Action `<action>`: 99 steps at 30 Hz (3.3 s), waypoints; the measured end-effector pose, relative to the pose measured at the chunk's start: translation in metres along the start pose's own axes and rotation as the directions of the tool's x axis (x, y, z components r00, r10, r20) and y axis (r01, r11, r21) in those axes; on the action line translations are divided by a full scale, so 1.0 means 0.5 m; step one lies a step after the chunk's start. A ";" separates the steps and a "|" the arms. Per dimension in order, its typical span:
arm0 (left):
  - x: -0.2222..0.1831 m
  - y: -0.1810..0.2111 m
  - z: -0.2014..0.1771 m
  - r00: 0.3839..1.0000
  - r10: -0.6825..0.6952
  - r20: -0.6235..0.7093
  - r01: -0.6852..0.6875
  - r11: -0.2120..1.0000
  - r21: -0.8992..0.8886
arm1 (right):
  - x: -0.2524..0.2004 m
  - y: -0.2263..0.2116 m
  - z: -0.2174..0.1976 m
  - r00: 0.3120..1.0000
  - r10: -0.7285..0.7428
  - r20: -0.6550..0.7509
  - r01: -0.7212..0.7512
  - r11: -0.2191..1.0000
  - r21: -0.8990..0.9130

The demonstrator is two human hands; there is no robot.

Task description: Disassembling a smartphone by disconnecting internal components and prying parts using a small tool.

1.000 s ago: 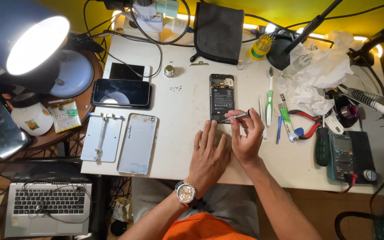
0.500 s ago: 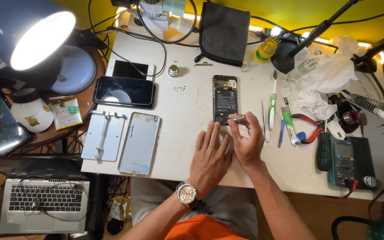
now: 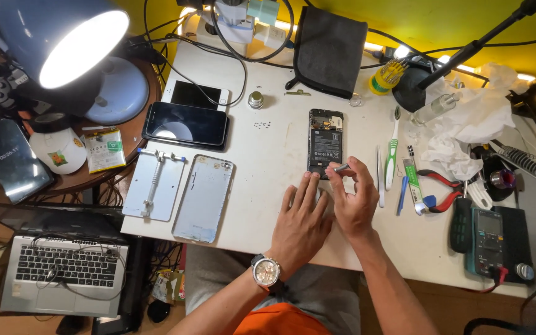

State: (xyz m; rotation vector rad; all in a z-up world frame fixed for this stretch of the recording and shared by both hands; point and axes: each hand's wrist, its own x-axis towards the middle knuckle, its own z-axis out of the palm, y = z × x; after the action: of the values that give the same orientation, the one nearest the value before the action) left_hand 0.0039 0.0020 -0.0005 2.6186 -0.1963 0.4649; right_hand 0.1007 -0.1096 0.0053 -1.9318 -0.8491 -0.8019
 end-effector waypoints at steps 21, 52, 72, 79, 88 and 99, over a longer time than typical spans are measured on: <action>0.000 -0.004 -0.007 1.000 -0.002 -0.014 0.002 1.000 -0.029 | 0.022 -0.023 -0.005 0.998 0.068 0.007 -0.068 0.994 0.083; 0.009 0.010 -0.029 0.998 -0.031 0.053 0.032 0.999 -0.016 | 0.047 -0.047 -0.010 0.981 0.175 0.086 -0.193 0.939 0.284; 0.008 0.008 -0.036 0.998 -0.034 0.057 0.038 0.997 -0.072 | 0.054 -0.046 -0.020 0.979 0.170 0.116 -0.189 0.965 0.181; 0.007 0.007 -0.035 0.996 -0.041 0.075 0.046 0.997 -0.055 | 0.049 -0.041 -0.015 0.976 0.189 0.110 -0.210 0.949 0.236; 0.011 0.010 -0.047 0.993 -0.058 0.103 0.066 0.995 -0.075 | 0.054 -0.044 -0.023 0.961 0.255 0.110 -0.276 0.918 0.286; 0.057 -0.030 -0.101 0.872 -0.463 0.159 0.428 0.562 -0.708 | 0.073 -0.071 -0.057 0.772 0.634 0.042 -0.547 0.630 0.551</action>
State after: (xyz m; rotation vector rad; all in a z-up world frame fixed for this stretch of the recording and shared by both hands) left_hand 0.0191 0.0372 0.0452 1.7526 0.2651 0.1915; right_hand 0.0867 -0.1113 0.0622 -1.4600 -0.2363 -0.2516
